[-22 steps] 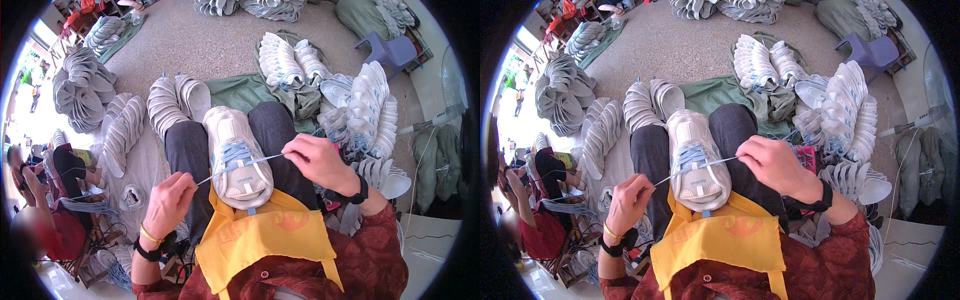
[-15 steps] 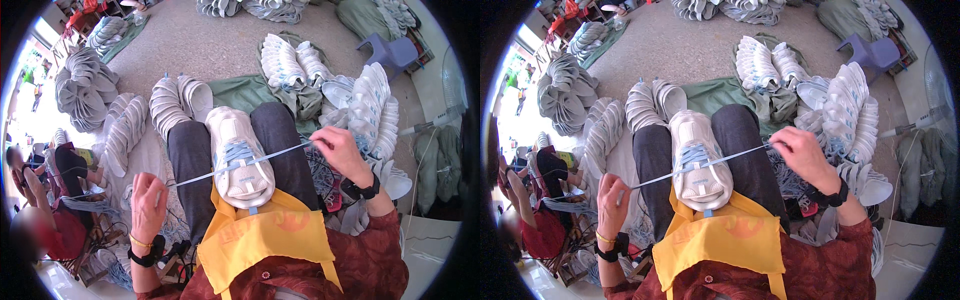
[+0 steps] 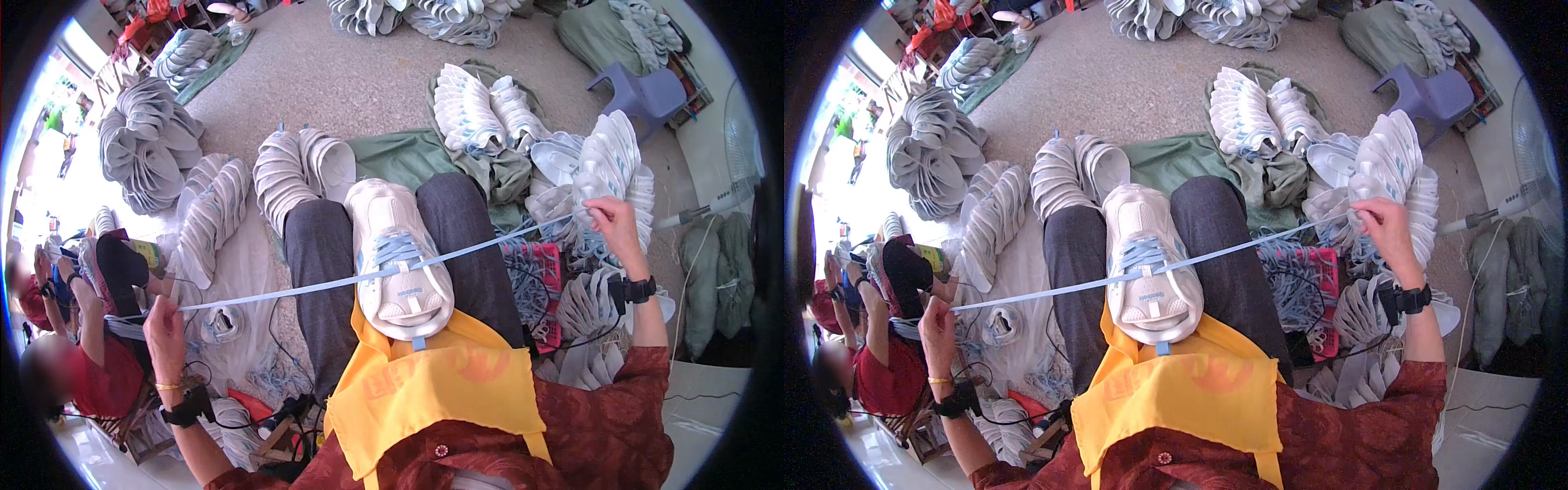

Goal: Insert and thread blue laces into a white athletic shoe upper.

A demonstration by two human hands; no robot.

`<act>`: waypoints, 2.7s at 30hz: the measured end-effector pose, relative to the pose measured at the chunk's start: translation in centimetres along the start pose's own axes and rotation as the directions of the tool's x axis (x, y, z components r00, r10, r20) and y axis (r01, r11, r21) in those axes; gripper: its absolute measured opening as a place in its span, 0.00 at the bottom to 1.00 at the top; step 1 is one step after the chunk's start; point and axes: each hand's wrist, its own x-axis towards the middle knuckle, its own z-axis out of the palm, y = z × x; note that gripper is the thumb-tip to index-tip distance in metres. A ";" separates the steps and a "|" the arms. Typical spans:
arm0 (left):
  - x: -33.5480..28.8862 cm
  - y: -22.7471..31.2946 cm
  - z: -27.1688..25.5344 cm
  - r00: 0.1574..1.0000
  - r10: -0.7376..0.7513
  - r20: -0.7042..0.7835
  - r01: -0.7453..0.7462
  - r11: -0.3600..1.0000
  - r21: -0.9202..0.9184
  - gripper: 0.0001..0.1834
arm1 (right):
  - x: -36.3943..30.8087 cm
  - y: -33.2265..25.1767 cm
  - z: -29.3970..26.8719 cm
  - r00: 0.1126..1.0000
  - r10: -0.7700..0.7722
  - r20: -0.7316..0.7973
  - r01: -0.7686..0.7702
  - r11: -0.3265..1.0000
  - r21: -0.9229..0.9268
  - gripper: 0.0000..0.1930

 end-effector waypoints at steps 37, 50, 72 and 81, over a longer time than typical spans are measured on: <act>10.4 3.3 -0.7 0.997 0.065 -0.047 -0.065 0.998 0.006 0.03 | 9.0 -12.5 3.9 0.978 -0.011 0.206 -0.130 0.743 0.656 0.13; 1.7 22.8 10.7 0.844 0.267 0.465 0.226 0.609 -0.760 0.07 | 2.6 -19.8 17.1 0.836 -0.513 0.192 0.421 0.826 0.375 0.07; 1.5 24.0 12.0 0.887 0.115 0.448 0.369 0.407 -0.835 0.07 | 0.5 -18.6 17.2 0.887 -0.201 0.416 -0.240 0.569 0.787 0.05; 1.8 24.2 12.4 0.899 0.098 0.426 0.374 0.334 -0.865 0.05 | 0.7 -20.0 16.1 0.909 -0.184 0.375 -0.110 0.761 0.640 0.06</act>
